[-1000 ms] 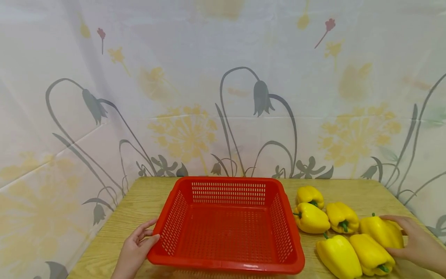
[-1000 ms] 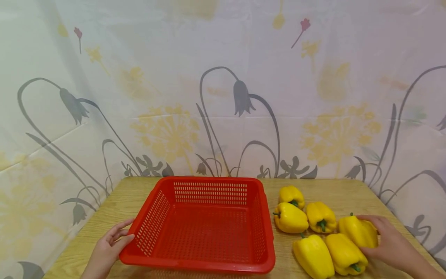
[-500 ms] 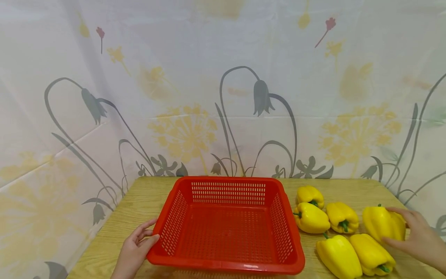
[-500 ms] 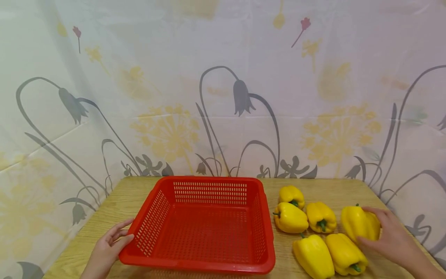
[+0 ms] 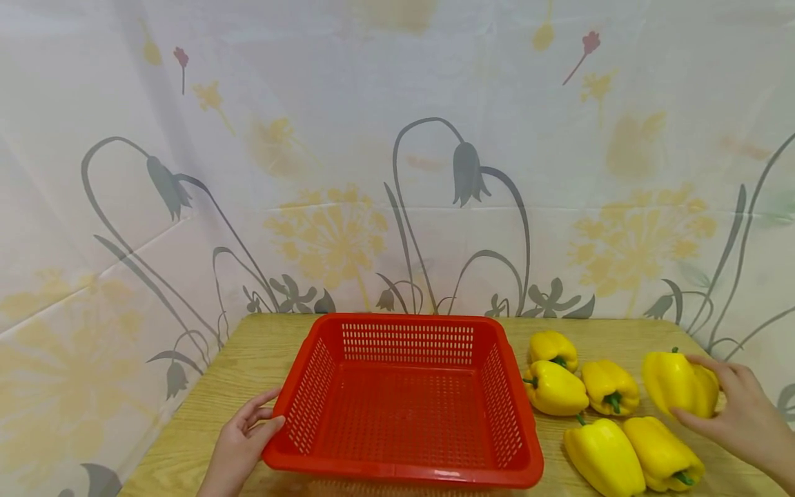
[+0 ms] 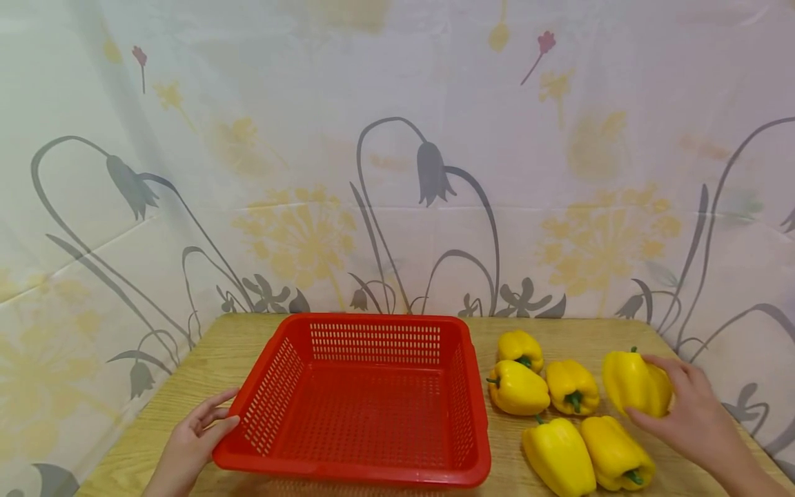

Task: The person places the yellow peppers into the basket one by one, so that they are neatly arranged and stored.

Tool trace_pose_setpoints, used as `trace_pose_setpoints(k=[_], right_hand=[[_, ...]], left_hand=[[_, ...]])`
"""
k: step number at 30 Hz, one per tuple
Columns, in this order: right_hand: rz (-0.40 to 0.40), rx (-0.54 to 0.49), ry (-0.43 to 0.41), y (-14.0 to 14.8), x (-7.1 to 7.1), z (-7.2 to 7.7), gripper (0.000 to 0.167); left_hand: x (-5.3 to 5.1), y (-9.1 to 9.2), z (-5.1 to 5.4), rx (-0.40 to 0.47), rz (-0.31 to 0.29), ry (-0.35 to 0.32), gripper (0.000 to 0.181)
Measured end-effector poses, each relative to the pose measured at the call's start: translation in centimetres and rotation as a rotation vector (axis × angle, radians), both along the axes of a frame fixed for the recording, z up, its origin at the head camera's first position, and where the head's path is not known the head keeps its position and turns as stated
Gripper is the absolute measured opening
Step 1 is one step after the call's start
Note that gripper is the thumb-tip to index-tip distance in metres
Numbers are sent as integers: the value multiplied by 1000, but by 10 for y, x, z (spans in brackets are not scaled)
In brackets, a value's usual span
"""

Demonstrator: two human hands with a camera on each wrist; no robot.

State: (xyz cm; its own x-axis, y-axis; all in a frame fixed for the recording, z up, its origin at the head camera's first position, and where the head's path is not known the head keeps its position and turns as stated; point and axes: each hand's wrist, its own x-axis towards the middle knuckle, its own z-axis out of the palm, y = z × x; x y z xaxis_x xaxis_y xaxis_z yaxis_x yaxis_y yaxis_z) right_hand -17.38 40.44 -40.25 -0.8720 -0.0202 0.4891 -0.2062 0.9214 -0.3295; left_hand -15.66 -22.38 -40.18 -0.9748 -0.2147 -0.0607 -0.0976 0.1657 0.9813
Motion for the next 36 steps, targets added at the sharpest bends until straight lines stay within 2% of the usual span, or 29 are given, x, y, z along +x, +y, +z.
trace_pose_setpoints(k=[6, 12, 25, 29, 36], right_hand=[[9, -14, -20, -12, 1, 8, 84], [65, -37, 0, -22, -2, 17, 82], [116, -50, 43, -48, -3, 32, 82], [141, -81, 34, -53, -5, 36, 81], [180, -71, 54, -61, -9, 46, 83]], left_hand=[[0, 0, 1, 8, 4, -10, 51], [-1, -1, -1, 0, 2, -15, 51], [-2, 1, -1, -4, 1, -7, 51], [-1, 0, -1, -8, 0, -3, 52], [-1, -1, -1, -4, -2, -1, 52]])
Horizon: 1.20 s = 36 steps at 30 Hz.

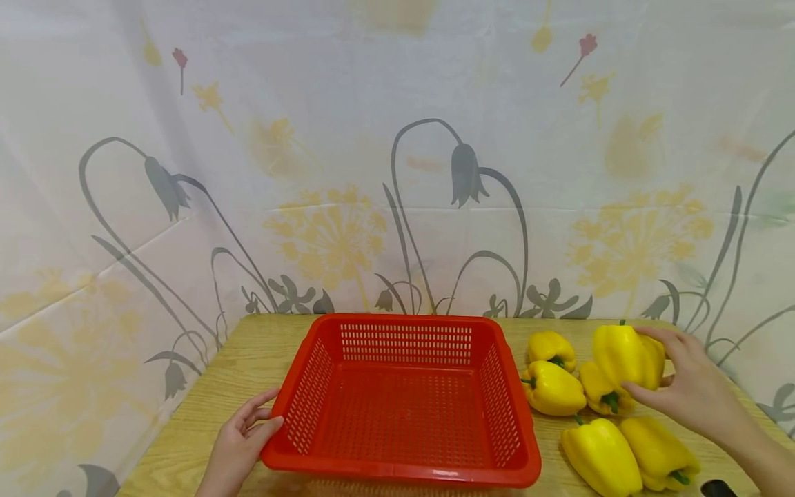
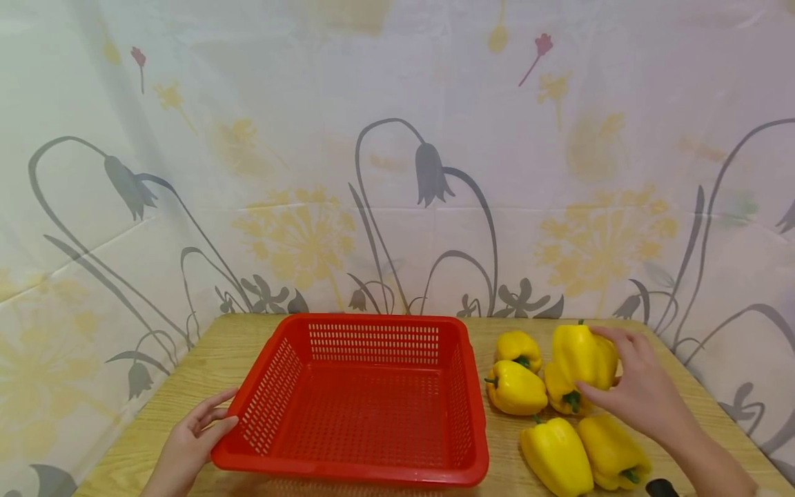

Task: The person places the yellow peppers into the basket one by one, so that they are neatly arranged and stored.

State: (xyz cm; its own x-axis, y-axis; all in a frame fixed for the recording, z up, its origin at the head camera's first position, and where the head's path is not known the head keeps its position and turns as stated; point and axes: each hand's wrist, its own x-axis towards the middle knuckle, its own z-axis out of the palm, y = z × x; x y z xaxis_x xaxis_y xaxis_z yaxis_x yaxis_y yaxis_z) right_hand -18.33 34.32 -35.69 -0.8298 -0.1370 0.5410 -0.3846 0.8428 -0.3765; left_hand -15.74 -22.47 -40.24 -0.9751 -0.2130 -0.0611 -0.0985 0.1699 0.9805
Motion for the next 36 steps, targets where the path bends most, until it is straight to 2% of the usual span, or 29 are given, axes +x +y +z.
trace_pose_setpoints(k=[10, 26, 36], right_hand=[[69, -23, 18, -14, -9, 10, 81], [77, -43, -17, -45, -17, 20, 77], [111, -66, -22, -69, -24, 20, 75]], left_hand=[[0, 0, 0, 10, 8, -19, 52], [-1, 0, 0, -8, 10, -29, 52], [0, 1, 1, -20, 7, -28, 52]])
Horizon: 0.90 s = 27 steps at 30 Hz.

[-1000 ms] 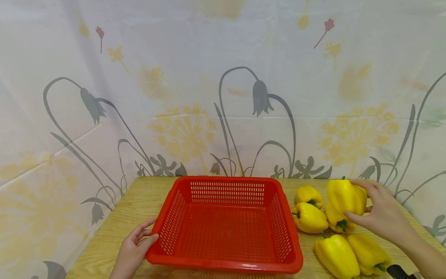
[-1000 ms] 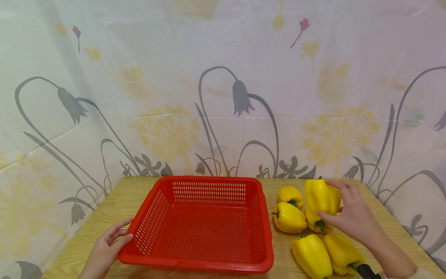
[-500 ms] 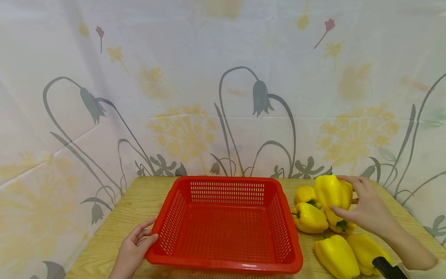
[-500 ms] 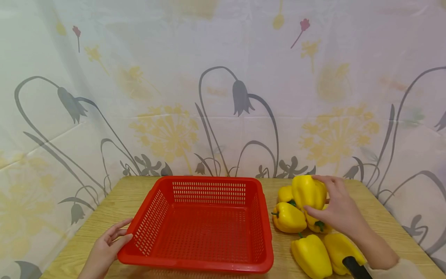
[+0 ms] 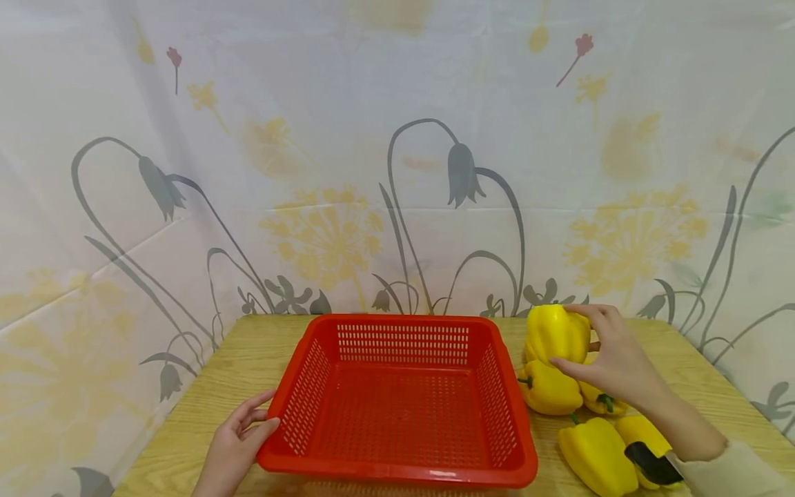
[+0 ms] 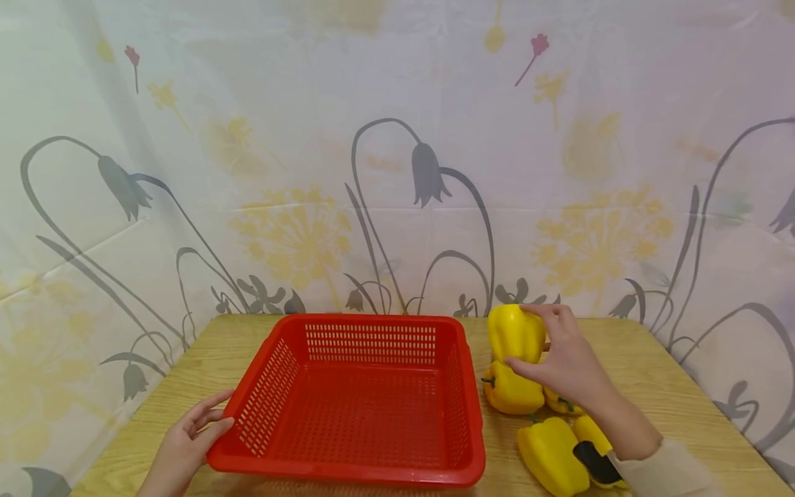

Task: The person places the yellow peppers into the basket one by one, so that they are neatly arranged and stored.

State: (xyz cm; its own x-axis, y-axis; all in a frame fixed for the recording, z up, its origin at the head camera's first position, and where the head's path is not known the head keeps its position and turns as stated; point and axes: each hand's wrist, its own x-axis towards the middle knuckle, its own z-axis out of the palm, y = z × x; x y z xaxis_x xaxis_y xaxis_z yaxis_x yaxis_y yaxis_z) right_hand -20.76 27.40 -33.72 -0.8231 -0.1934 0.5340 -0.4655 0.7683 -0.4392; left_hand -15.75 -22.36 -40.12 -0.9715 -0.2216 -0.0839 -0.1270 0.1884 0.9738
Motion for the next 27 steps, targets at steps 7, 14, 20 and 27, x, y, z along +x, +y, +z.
trace_pose_setpoints(k=[7, 14, 20, 27], right_hand=[[37, -23, 14, -16, -6, 3, 73], [71, -24, 10, -29, -12, 5, 73], [83, -28, 11, -40, -17, 6, 73], [98, -63, -33, -54, -21, 8, 74]], left_hand=[[0, 1, 1, -17, 0, 3, 51], [1, 1, 1, -26, 4, -6, 51], [0, 1, 0, -13, -5, 15, 51], [0, 1, 1, -9, 1, 8, 50]])
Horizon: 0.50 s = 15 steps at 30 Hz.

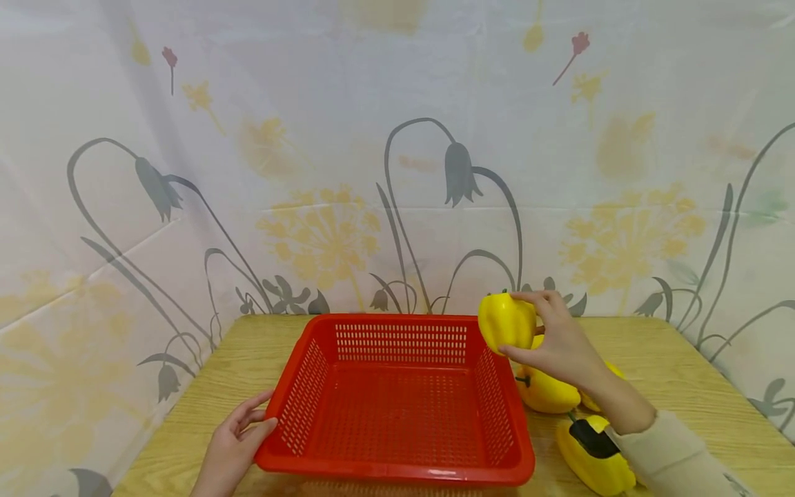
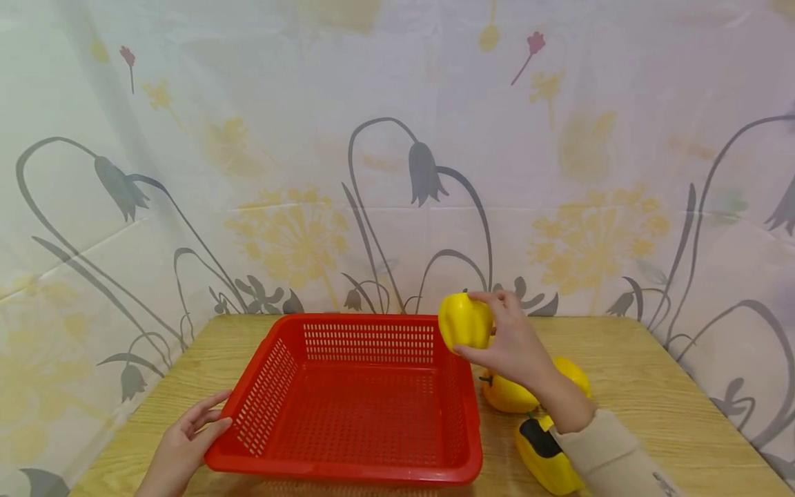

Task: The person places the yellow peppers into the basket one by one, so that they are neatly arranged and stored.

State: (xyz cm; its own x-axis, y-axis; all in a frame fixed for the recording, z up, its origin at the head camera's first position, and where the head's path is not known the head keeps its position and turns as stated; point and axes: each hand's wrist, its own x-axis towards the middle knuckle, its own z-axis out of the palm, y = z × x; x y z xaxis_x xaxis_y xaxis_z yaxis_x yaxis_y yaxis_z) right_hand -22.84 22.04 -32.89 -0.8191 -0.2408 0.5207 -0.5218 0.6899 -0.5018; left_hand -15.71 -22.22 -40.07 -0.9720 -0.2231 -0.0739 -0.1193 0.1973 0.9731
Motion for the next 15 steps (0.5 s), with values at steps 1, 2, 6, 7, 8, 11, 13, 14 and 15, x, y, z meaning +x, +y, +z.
trace_pose_setpoints(k=[1, 2, 6, 7, 8, 11, 13, 14, 15], right_hand=[[3, -1, 2, -2, -1, 0, 74], [6, -3, 4, -3, -1, 1, 74], [15, -23, -10, -11, -2, 2, 74], [19, -29, -18, -13, -2, 2, 74], [20, -35, -25, -15, -2, 2, 74], [31, -43, -27, -21, -3, 2, 73], [37, -44, -14, -25, -5, 2, 72], [41, -46, -4, -27, -5, 3, 72], [44, -46, 5, -28, -6, 3, 71]], left_hand=[[0, 0, 0, 2, -1, -1, 50], [0, 0, 0, 2, -1, -2, 50], [0, 0, -1, -3, 5, -10, 51], [0, 0, -1, -6, 7, -13, 51], [0, 0, -1, -11, 9, -16, 51], [0, -1, -2, -17, 14, -29, 52], [0, -1, -2, -15, 16, -37, 52], [0, -1, -2, -14, 15, -40, 52], [0, -2, -2, -12, 16, -41, 52]])
